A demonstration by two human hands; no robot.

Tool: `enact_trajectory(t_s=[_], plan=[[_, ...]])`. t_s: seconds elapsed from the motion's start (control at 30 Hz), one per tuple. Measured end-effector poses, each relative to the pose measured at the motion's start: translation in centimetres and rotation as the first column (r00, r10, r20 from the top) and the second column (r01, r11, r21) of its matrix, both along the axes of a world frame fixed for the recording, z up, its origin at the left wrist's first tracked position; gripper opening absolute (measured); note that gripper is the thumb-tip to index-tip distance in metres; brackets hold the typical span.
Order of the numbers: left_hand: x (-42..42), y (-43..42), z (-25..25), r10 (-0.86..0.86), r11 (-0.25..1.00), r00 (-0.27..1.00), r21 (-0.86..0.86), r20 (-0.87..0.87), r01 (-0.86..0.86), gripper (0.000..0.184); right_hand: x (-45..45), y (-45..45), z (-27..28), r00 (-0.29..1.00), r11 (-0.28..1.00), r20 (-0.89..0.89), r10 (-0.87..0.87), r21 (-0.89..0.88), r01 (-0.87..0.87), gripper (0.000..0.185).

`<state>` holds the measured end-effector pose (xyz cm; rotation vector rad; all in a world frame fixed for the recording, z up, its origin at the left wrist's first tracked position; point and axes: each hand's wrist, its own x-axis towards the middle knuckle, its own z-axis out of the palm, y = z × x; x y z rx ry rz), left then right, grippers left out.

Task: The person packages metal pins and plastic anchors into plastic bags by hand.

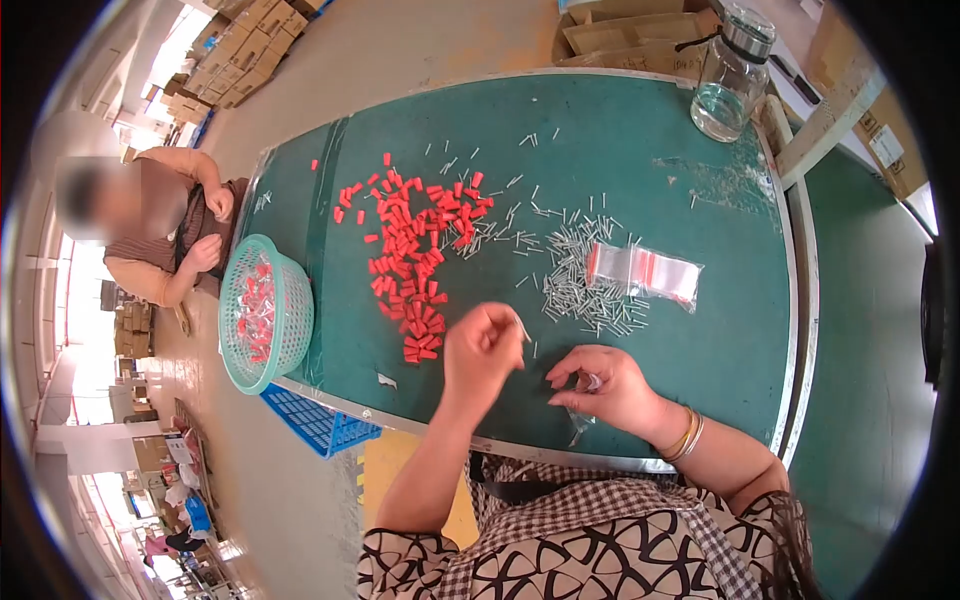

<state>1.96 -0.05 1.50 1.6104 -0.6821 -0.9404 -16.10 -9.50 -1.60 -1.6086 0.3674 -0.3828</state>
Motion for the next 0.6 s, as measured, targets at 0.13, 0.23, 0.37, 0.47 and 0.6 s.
enact_trajectory(t_s=[0.13, 0.23, 0.37, 0.47, 0.6], plan=[[-3.6, 2.2, 0.2, -0.101, 0.968, 0.955, -0.194, 0.280, 0.160, 0.014, 0.0, 0.0, -0.1, 0.998, 0.996, -0.055, 0.013, -0.089, -0.017, 0.028], [-3.7, 2.7, 0.0, -0.054, 0.986, 0.997, -0.156, 0.054, 0.062, 0.009, -0.1, -0.1, 1.2, 0.997, 0.999, -0.074, -0.026, -0.023, 0.024, 0.024], [-3.3, 3.7, -2.3, -0.027, 0.995, 1.000, -0.091, 0.007, 0.027, 0.008, -1.0, -0.7, 1.6, 0.946, 0.928, -0.111, -0.303, -0.258, 0.267, 0.022], [-3.3, 4.0, -2.9, -0.013, 0.995, 0.984, -0.093, 0.176, 0.030, 0.011, -3.3, -0.8, 3.5, 0.945, 0.914, -0.254, -0.204, -0.395, 0.091, 0.027], [-3.5, 3.7, -4.0, 0.001, 0.993, 0.776, -0.091, 0.630, 0.073, 0.015, -5.0, 0.9, 2.7, 0.932, 0.840, -0.291, -0.217, -0.541, 0.027, 0.032]])
